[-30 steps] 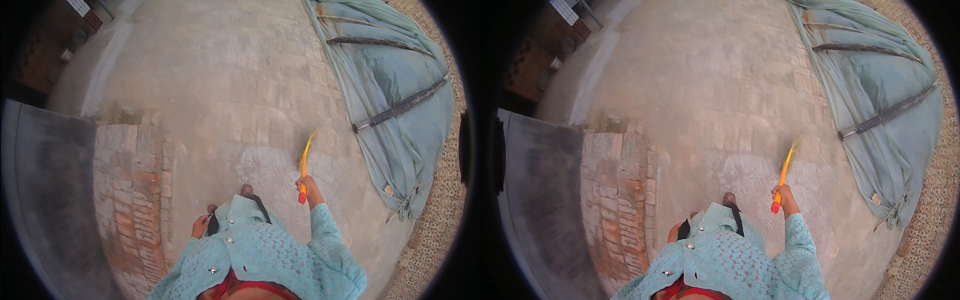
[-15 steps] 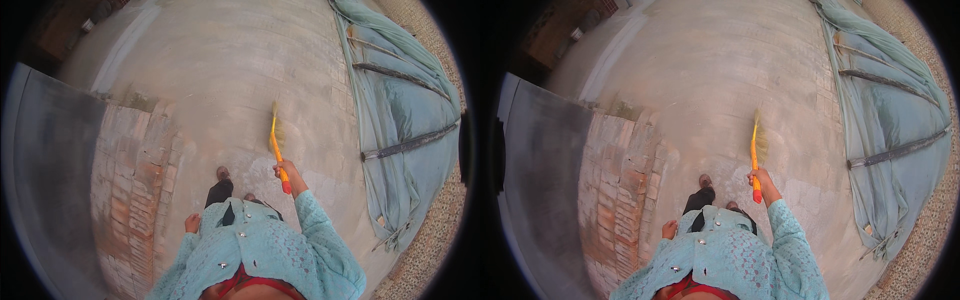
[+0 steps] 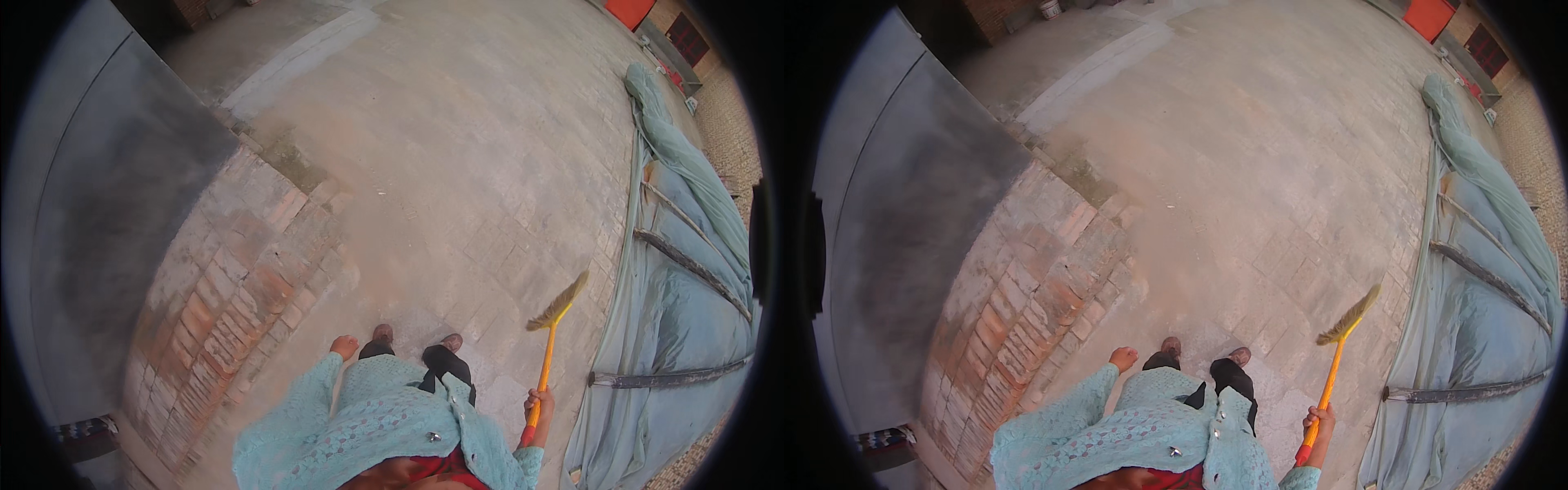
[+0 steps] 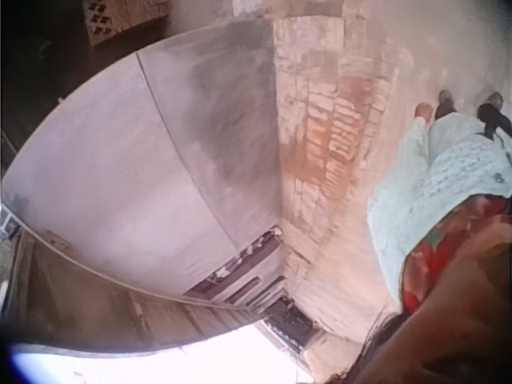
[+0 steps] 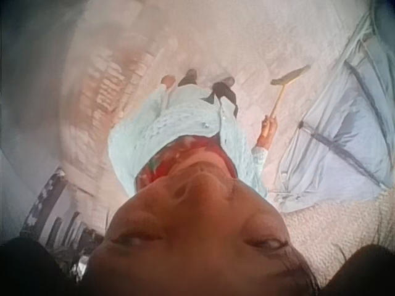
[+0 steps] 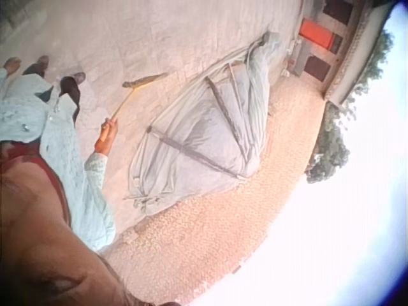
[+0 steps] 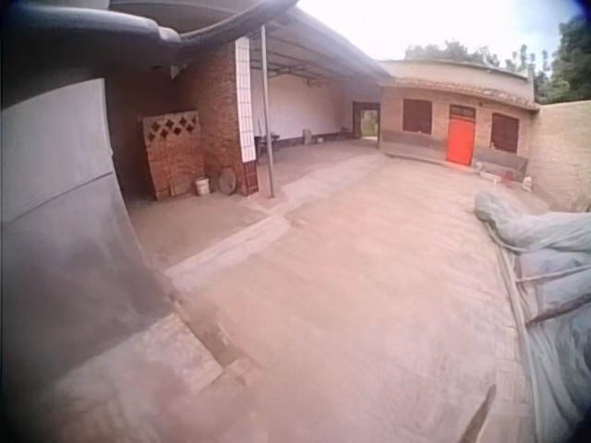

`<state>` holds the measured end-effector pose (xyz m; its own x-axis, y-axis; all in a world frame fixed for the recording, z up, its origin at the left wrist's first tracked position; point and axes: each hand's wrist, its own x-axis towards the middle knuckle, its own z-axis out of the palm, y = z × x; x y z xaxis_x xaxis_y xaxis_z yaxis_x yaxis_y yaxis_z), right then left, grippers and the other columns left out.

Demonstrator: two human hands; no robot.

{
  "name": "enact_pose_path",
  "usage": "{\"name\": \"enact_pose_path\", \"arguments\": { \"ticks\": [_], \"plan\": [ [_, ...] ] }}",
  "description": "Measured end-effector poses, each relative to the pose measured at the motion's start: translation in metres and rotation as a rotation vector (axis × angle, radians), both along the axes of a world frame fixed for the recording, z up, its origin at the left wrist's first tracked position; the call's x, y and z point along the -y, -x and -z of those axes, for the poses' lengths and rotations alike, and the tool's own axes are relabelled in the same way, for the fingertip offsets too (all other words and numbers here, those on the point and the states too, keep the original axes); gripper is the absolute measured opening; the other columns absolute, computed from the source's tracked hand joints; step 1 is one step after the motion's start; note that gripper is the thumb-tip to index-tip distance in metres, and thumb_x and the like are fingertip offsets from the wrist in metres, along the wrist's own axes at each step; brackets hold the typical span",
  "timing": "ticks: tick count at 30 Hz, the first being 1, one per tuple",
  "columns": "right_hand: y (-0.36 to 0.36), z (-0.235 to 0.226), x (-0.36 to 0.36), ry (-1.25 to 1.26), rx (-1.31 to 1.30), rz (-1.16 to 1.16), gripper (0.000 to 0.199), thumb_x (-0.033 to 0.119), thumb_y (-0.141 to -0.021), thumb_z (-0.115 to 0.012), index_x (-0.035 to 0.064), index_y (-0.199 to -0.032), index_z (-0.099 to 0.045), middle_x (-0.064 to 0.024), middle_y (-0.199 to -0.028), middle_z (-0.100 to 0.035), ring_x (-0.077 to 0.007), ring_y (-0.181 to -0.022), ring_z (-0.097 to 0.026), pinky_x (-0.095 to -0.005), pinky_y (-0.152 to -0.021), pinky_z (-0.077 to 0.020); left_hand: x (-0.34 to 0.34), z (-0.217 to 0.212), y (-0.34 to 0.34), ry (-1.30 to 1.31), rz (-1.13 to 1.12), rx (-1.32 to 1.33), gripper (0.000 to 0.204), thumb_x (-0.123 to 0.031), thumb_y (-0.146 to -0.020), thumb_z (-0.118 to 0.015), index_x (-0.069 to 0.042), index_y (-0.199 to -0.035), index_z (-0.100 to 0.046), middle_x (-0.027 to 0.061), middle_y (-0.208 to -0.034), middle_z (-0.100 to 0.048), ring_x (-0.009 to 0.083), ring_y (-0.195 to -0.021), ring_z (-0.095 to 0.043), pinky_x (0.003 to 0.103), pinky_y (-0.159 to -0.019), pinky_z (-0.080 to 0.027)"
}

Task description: The person sweeps a concrete floor with a yellow broom, moving debris toward a corner near a brick wall. The person walks around the area, sweeping different sections and adjusting position to gather dust and small particles.

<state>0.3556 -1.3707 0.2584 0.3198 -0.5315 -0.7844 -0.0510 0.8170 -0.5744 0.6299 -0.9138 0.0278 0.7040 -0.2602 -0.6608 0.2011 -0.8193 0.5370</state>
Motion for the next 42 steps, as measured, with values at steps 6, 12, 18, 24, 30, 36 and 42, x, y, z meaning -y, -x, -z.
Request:
{"name": "enact_pose_path", "arguments": {
  "ticks": [6, 12, 18, 24, 30, 36, 42],
  "plan": [
    [0.032, 0.041, 0.111, -0.134, -0.057, 0.19, 0.023, 0.001, -0.068, -0.042, 0.003, -0.09, -0.036, -0.0068, -0.062, -0.046, -0.0088, -0.043, -0.043, -0.0178, -0.036, -0.0426, 0.073, -0.014, -0.054, 0.071, -0.131, 0.11, 0.028, -0.029, -0.073, -0.052, -0.007, -0.088, -0.062, 0.0133, -0.09, -0.061, 0.0283, -0.086, -0.057, 0.037, -0.077, -0.044],
    [-0.026, 0.095, 0.219, -0.381, 0.112, 0.122, 0.023, 0.0, -0.067, -0.039, -0.001, -0.09, -0.036, -0.0076, -0.062, -0.045, -0.0117, -0.044, -0.044, -0.0188, -0.037, -0.0443, 0.113, -0.07, -0.033, -0.058, -0.239, 0.062, 0.029, -0.027, -0.071, -0.053, -0.007, -0.09, -0.062, 0.0112, -0.086, -0.062, 0.0235, -0.081, -0.059, 0.033, -0.073, -0.046],
    [-0.14, 0.123, 0.235, -0.456, 0.011, -0.287, 0.024, -0.002, -0.068, -0.04, -0.0017, -0.091, -0.034, -0.0082, -0.059, -0.043, -0.0128, -0.04, -0.041, -0.0202, -0.034, -0.0398, 0.165, -0.112, -0.01, -0.111, -0.382, -0.157, 0.026, -0.025, -0.073, -0.055, -0.009, -0.091, -0.063, 0.0058, -0.076, -0.062, 0.0172, -0.065, -0.059, 0.03, -0.055, -0.049],
    [-0.266, 0.076, 0.225, -0.432, 0.172, -0.531, 0.034, -0.006, -0.069, -0.042, 0.0033, -0.1, -0.033, -0.0103, -0.064, -0.045, -0.0111, -0.042, -0.042, -0.0207, -0.035, -0.0379, 0.205, -0.093, -0.017, -0.006, -0.395, -0.163, 0.024, -0.023, -0.074, -0.054, -0.008, -0.091, -0.062, 0.0046, -0.076, -0.061, 0.0166, -0.066, -0.059, 0.032, -0.053, -0.048],
    [-0.336, 0.019, 0.256, -0.565, 0.482, -0.576, 0.049, -0.009, -0.069, -0.045, 0.0072, -0.113, -0.03, -0.0128, -0.075, -0.047, -0.0089, -0.044, -0.041, -0.0193, -0.038, -0.0352, 0.257, -0.059, -0.074, 0.003, -0.478, -0.358, 0.019, -0.02, -0.075, -0.052, -0.008, -0.086, -0.062, 0.0047, -0.071, -0.059, 0.0142, -0.061, -0.057, 0.03, -0.049, -0.047],
    [-0.348, -0.043, 0.295, -0.223, 0.284, -0.553, 0.059, -0.009, -0.068, -0.046, 0.0108, -0.121, -0.03, -0.0121, -0.075, -0.048, -0.0075, -0.044, -0.04, -0.0196, -0.037, -0.0346, 0.328, -0.017, -0.161, 0.197, -0.56, -0.239, 0.024, -0.016, -0.075, -0.052, -0.005, -0.095, -0.059, 0.0045, -0.07, -0.058, 0.013, -0.053, -0.054, 0.026, -0.043, -0.043],
    [-0.332, -0.052, 0.337, 0.051, -0.011, -0.466, 0.064, -0.01, -0.067, -0.047, 0.0119, -0.124, -0.026, -0.0078, -0.066, -0.046, -0.0095, -0.042, -0.041, -0.0219, -0.037, -0.0351, 0.368, -0.02, -0.205, 0.295, -0.551, -0.222, 0.023, -0.014, -0.075, -0.053, -0.004, -0.094, -0.06, 0.0048, -0.069, -0.058, 0.0124, -0.053, -0.054, 0.026, -0.043, -0.043]
  ]
}}
